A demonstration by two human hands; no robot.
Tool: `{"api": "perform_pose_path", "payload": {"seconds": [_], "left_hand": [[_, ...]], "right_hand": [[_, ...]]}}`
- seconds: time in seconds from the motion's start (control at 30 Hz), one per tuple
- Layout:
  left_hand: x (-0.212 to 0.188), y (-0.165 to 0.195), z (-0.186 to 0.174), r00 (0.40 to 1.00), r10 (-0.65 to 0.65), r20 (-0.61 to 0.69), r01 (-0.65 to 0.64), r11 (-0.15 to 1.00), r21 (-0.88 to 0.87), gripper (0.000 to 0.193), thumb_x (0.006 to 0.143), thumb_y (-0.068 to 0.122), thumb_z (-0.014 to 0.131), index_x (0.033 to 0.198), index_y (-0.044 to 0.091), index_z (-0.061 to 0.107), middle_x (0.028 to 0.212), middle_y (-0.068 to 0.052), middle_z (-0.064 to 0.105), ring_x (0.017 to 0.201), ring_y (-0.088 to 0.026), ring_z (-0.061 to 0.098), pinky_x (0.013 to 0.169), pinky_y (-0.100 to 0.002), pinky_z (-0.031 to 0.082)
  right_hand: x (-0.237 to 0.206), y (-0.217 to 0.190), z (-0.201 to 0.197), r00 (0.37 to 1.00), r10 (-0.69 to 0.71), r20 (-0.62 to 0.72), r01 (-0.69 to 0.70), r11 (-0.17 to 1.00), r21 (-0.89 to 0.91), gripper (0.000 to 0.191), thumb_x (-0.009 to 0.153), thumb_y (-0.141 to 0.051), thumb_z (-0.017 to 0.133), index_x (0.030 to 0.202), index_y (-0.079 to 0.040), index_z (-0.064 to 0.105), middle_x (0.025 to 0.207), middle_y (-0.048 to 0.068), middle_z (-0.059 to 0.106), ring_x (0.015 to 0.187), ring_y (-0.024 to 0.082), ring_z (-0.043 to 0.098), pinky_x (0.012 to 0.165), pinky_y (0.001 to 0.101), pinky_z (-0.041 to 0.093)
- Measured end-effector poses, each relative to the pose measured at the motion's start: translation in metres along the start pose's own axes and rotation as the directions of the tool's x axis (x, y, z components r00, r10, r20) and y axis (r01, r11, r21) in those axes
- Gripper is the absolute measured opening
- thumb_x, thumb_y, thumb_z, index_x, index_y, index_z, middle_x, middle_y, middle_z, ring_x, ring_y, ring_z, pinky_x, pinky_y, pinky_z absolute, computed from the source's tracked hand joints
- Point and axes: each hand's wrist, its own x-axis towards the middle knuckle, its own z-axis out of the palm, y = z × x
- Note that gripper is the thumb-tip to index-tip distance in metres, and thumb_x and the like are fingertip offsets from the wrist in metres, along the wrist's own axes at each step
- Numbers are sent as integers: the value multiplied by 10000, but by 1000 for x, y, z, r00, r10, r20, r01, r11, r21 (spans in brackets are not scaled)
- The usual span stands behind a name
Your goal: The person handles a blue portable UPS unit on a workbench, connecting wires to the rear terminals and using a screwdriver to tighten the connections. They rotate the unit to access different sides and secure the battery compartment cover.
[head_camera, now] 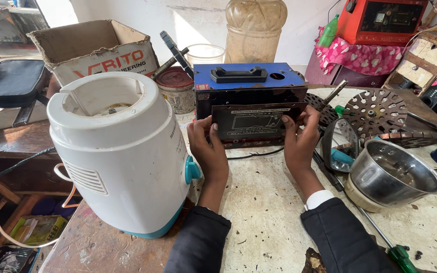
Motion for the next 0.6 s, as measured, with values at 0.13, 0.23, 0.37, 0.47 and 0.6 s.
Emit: {"api": "perform_pose_path", "payload": {"seconds": [0.13, 0.23, 0.37, 0.47, 0.6], "left_hand": [[-1, -4, 3, 1000, -20, -9, 20, 1000, 2, 112, 1001, -9, 580, 1103, 2, 626, 1038, -90, 562, 911, -213, 620, 822, -350, 519], [-3, -6, 5, 999, -48, 13, 48, 999, -5, 101, 999, -12, 576, 1091, -2, 618, 1040, -90, 562, 904, -210, 622, 812, -348, 520], [-5, -9, 7, 994, -109, 21, 108, 994, 18, 75, 993, -9, 580, 1064, -8, 602, 1029, -92, 560, 878, -207, 618, 781, -346, 521], [-6, -10, 8, 989, -145, 34, 144, 989, 33, 74, 992, -5, 571, 1062, -9, 594, 1034, -88, 566, 878, -200, 635, 774, -339, 528], [-7, -11, 9, 989, -142, 38, 140, 989, 44, 86, 1003, -11, 549, 1069, -11, 605, 1041, -90, 565, 881, -200, 640, 772, -338, 535]], "right_hand": [[1, 0, 0, 999, 23, 31, -23, 1000, 2, 453, 1082, -347, 650, 1307, -9, 450, 975, 40, 551, 838, 96, 546, 670, 258, 488], [1, 2, -1, 998, 52, 46, -52, 999, -3, 466, 1075, -375, 642, 1302, -14, 454, 954, 35, 562, 824, 95, 557, 661, 255, 500], [1, 6, -1, 996, 58, 71, -51, 994, -101, 469, 1061, -378, 638, 1289, -7, 464, 936, 42, 550, 787, 111, 553, 640, 266, 497], [-1, 9, -1, 997, 19, 69, -3, 976, -220, 475, 1078, -353, 637, 1317, 13, 450, 990, 72, 516, 790, 130, 527, 674, 289, 469], [-3, 9, 0, 997, -57, 47, 67, 964, -257, 456, 1088, -272, 664, 1346, 26, 433, 1168, 125, 430, 856, 135, 499, 713, 284, 492]]}}
